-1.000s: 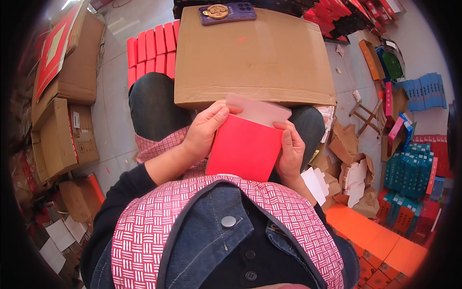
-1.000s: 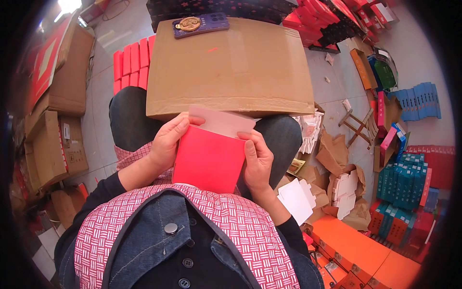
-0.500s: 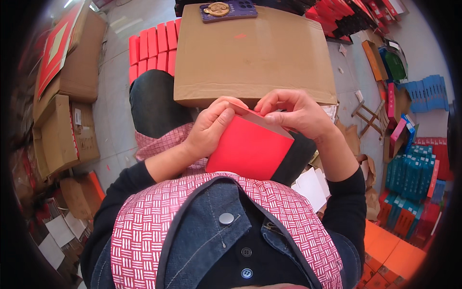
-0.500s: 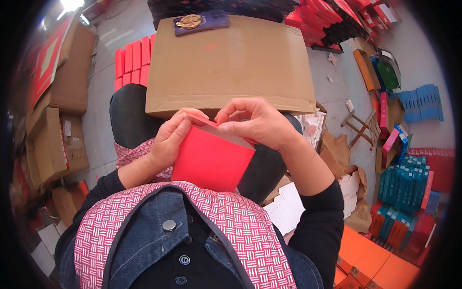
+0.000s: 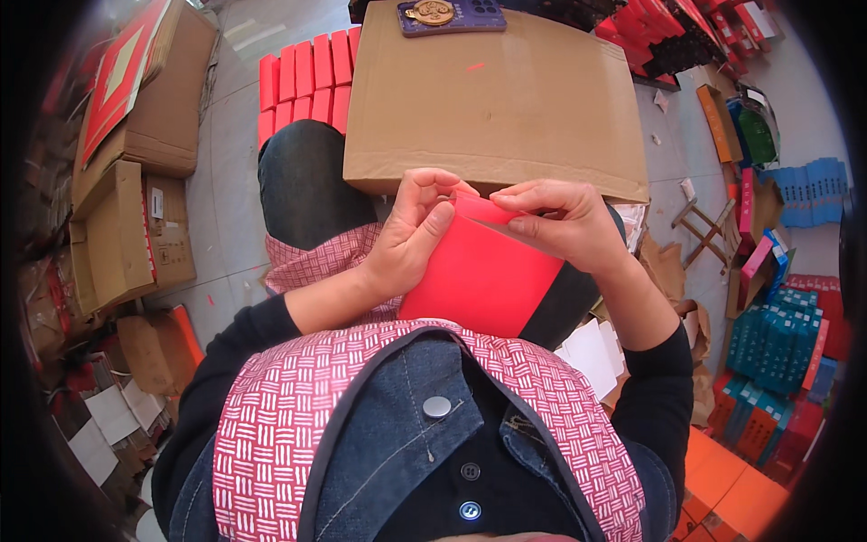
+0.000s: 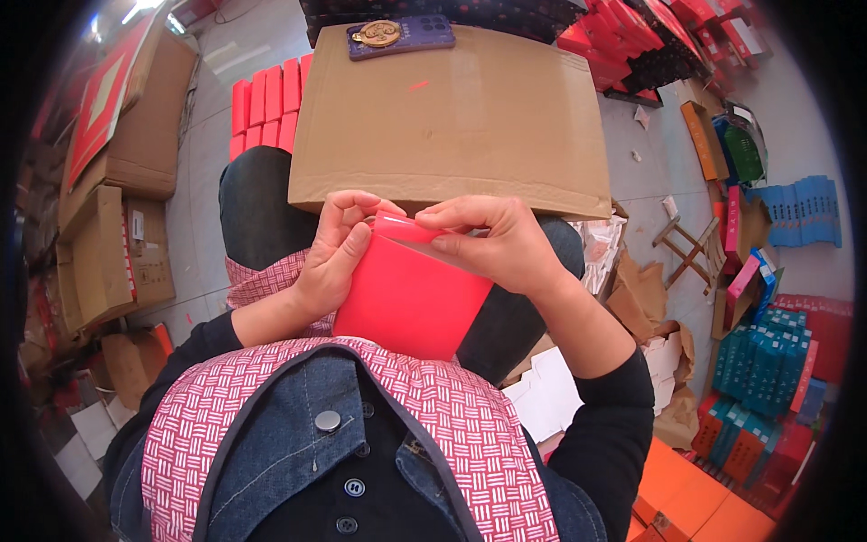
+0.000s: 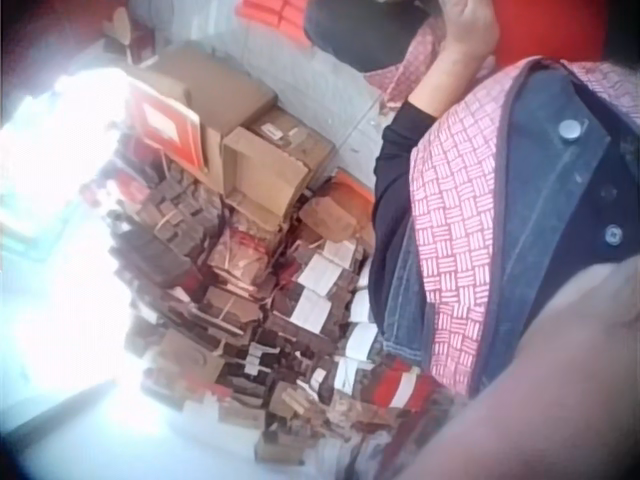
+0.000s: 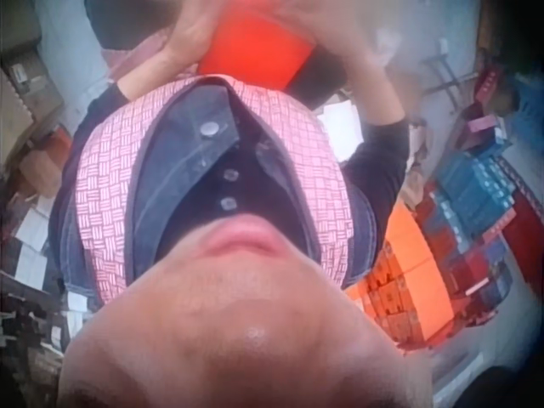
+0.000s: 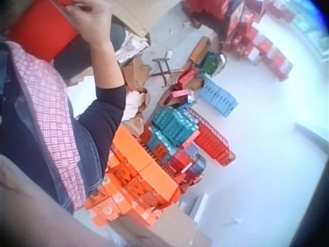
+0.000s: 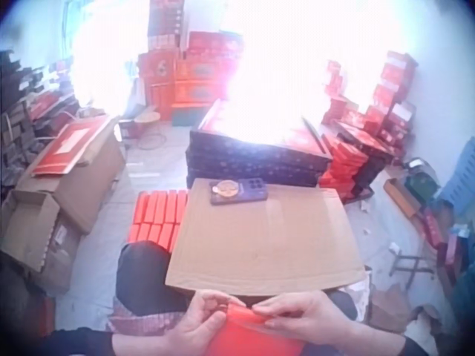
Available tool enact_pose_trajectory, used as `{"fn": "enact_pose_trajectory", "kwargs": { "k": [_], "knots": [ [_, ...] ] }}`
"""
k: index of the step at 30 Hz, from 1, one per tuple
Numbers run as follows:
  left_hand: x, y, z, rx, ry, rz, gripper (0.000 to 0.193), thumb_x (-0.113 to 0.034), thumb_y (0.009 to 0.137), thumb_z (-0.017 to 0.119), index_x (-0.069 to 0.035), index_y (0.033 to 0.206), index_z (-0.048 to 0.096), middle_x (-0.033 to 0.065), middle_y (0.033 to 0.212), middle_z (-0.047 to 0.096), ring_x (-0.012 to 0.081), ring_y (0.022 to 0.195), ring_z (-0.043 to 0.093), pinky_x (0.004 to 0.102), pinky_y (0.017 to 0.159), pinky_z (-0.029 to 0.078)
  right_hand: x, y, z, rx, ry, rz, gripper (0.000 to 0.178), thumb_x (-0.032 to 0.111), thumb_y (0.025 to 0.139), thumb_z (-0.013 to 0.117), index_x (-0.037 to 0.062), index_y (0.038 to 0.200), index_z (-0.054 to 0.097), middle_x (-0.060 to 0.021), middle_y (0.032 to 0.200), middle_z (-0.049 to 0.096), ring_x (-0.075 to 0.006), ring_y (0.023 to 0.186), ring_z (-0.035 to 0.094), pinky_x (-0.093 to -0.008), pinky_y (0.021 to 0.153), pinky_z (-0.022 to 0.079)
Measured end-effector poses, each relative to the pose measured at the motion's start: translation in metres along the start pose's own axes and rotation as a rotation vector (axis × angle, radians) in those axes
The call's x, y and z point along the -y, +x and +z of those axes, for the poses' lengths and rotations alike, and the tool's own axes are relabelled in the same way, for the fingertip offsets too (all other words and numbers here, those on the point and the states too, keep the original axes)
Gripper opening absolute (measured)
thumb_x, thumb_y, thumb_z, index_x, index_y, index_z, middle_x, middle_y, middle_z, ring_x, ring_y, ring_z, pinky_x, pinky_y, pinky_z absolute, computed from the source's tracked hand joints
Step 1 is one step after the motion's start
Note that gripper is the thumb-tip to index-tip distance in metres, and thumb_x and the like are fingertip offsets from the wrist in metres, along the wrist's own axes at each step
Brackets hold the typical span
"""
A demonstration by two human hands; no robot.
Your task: The person sits on the floor and assembles small red boxes by folding flat white cardboard pieces and inserting them into red sleeves. They repeatedly pick up a white piece, fold it, and place it into a red sleeve, then set the completed box aside.
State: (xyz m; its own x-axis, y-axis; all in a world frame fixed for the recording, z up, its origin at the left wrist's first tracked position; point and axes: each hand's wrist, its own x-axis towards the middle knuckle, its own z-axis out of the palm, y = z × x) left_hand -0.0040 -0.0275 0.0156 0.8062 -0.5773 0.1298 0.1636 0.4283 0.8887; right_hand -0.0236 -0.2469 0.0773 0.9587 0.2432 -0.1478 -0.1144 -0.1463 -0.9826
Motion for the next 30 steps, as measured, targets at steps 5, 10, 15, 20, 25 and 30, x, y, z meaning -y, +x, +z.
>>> {"fn": "enact_pose_trajectory", "kwargs": {
  "k": [5, 10, 15, 20, 25, 30],
  "knots": [
    [0.001, -0.001, -0.001, 0.017, 0.03, 0.015, 0.025, -0.02, 0.103, 0.038, -0.007, 0.124, 0.035, 0.0121, 0.122, 0.049, 0.0157, 0.113, 0.049, 0.0304, 0.098, 0.041, -0.001, 0.0, 0.0, -0.005, -0.067, -0.022, 0.027, -0.007, 0.078, 0.065, 0.0043, 0.101, 0.072, -0.0092, 0.101, 0.07, -0.0144, 0.092, 0.065, -0.0248, 0.078, 0.051],
    [-0.003, -0.002, 0.0, 0.01, 0.044, -0.023, 0.026, -0.022, 0.102, 0.042, -0.006, 0.122, 0.039, 0.011, 0.123, 0.049, 0.0153, 0.113, 0.049, 0.0294, 0.096, 0.041, 0.005, 0.001, 0.005, 0.019, -0.196, -0.104, 0.023, -0.004, 0.079, 0.066, 0.0047, 0.1, 0.073, -0.0105, 0.101, 0.07, -0.0159, 0.091, 0.065, -0.0259, 0.078, 0.051],
    [-0.004, 0.001, 0.0, 0.01, 0.358, 0.009, 0.019, -0.011, 0.094, 0.055, -0.004, 0.111, 0.051, 0.0088, 0.114, 0.053, 0.0153, 0.106, 0.051, 0.0278, 0.092, 0.041, 0.01, 0.001, 0.01, -0.002, -0.145, -0.084, 0.016, 0.002, 0.085, 0.063, -0.0004, 0.099, 0.071, -0.0101, 0.099, 0.069, -0.0158, 0.092, 0.065, -0.0263, 0.081, 0.051],
    [-0.005, -0.001, -0.006, -0.008, 0.346, 0.033, 0.016, -0.009, 0.093, 0.057, -0.004, 0.107, 0.053, 0.0115, 0.114, 0.055, 0.0164, 0.106, 0.052, 0.0296, 0.094, 0.041, -0.009, -0.019, -0.005, -0.248, 0.516, 0.069, 0.018, 0.004, 0.087, 0.061, -0.0051, 0.102, 0.066, -0.0107, 0.098, 0.068, -0.0161, 0.094, 0.064, -0.0281, 0.085, 0.05],
    [-0.003, -0.001, -0.006, 0.009, 0.333, -0.002, 0.016, -0.011, 0.094, 0.056, -0.004, 0.108, 0.052, 0.0115, 0.115, 0.054, 0.0159, 0.106, 0.051, 0.0293, 0.093, 0.041, -0.023, -0.044, 0.002, -0.272, 0.422, 0.148, 0.024, 0.005, 0.085, 0.067, -0.0051, 0.107, 0.065, -0.0113, 0.099, 0.068, -0.0159, 0.09, 0.065, -0.0281, 0.083, 0.051],
    [-0.005, -0.001, -0.004, 0.004, 0.371, -0.031, 0.017, -0.011, 0.094, 0.057, -0.004, 0.108, 0.051, 0.011, 0.115, 0.054, 0.0154, 0.105, 0.051, 0.0288, 0.092, 0.042, -0.029, -0.047, 0.013, -0.373, 0.465, 0.157, 0.027, 0.005, 0.087, 0.065, -0.0061, 0.111, 0.064, -0.0139, 0.104, 0.067, -0.0178, 0.094, 0.065, -0.0285, 0.083, 0.052]
  ]
}}
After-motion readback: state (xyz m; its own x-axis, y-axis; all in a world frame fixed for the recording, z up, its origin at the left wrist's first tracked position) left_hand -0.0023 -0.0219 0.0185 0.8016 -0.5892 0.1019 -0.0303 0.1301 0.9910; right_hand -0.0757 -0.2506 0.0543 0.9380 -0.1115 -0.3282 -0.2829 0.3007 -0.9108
